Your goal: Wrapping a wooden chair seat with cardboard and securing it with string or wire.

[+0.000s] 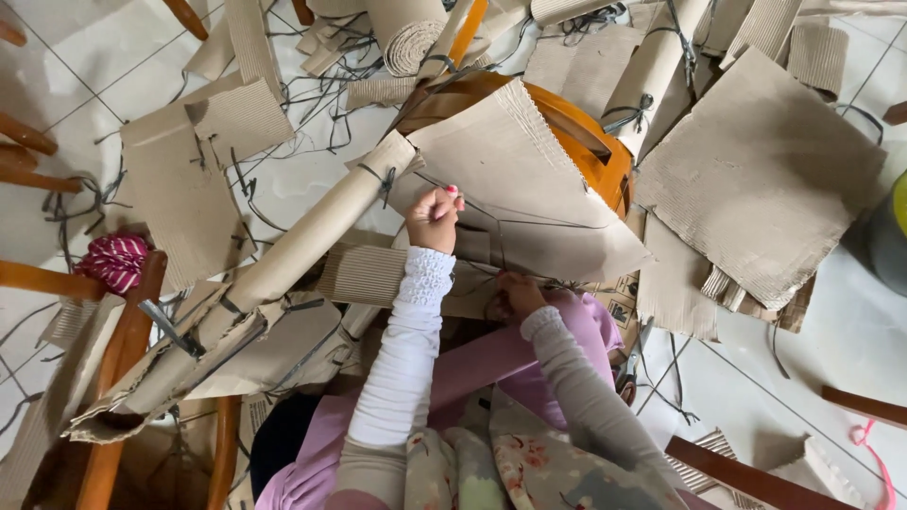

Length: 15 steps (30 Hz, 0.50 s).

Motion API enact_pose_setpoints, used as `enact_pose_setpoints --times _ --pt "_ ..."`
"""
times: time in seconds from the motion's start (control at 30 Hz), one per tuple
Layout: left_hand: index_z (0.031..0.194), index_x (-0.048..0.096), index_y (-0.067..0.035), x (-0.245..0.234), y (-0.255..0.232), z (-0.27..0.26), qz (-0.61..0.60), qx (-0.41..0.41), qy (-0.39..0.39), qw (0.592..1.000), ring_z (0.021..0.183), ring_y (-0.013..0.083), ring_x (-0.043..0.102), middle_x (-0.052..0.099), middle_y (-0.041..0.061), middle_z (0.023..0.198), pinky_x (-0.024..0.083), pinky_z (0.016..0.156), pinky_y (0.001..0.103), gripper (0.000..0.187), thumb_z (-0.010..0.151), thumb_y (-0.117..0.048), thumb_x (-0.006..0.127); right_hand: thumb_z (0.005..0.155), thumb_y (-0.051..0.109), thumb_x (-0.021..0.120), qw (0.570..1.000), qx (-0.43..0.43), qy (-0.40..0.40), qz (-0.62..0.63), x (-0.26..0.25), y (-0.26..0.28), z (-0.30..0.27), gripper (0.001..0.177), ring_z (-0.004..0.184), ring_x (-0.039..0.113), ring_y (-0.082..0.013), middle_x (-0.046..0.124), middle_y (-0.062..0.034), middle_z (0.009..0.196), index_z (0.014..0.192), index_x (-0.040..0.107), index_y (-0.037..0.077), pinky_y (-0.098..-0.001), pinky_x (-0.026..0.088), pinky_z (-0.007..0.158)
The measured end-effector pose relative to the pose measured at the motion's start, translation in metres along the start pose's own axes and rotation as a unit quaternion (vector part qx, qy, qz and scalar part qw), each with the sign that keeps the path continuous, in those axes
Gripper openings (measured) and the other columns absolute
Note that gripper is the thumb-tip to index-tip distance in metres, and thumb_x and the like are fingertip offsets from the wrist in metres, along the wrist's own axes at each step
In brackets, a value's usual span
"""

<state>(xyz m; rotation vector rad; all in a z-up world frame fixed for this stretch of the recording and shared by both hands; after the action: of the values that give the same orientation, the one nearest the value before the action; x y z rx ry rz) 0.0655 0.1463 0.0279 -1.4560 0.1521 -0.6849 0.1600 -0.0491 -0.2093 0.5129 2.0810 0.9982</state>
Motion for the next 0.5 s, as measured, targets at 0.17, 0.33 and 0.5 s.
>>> enact_pose_setpoints --times 0.17,0.33,0.5 --pt "0.058 0.031 -0.019 -0.008 -0.033 -0.008 0.075 0.077 0.062 0.992 0.063 0.0078 0.058 0.065 0.002 0.064 0.037 0.057 0.014 0.054 0.098 0.004 0.059 0.095 0.042 0.065 0.986 0.044 0.085 0.139 0.059 -0.026 0.056 0.030 0.115 0.064 -0.0372 0.071 -0.0181 0.117 0.104 0.077 0.016 -0.0483 0.052 0.094" --pt "0.059 0.045 -0.016 -0.012 -0.040 -0.007 0.160 0.056 0.079 0.982 0.077 0.0089 0.069 0.071 0.001 0.065 0.052 0.076 0.020 0.046 0.098 -0.004 0.067 0.101 0.030 0.061 0.930 0.119 0.144 0.316 0.056 0.014 -0.008 0.023 0.084 0.070 -0.0354 0.071 -0.0211 0.093 0.098 0.065 0.008 -0.0454 0.057 0.069" --pt "0.065 0.049 -0.015 0.003 -0.054 0.004 0.156 0.032 0.083 0.984 0.092 0.0073 0.073 0.076 0.005 0.074 0.055 0.086 0.022 0.039 0.100 -0.005 0.063 0.106 0.028 0.054 0.918 0.137 0.164 0.333 0.052 0.020 -0.019 0.025 0.056 0.064 -0.0241 0.064 -0.0109 0.071 0.092 0.064 0.010 -0.0372 0.046 0.046"
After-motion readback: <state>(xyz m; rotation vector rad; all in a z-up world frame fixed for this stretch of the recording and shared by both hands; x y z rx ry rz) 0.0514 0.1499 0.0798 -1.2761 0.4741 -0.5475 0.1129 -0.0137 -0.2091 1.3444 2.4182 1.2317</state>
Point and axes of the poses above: each hand's wrist, its own z-axis towards the middle knuckle, its own x-axis out of the palm, y = z × x, the point moved 3 cm from there along z, towards the middle knuckle
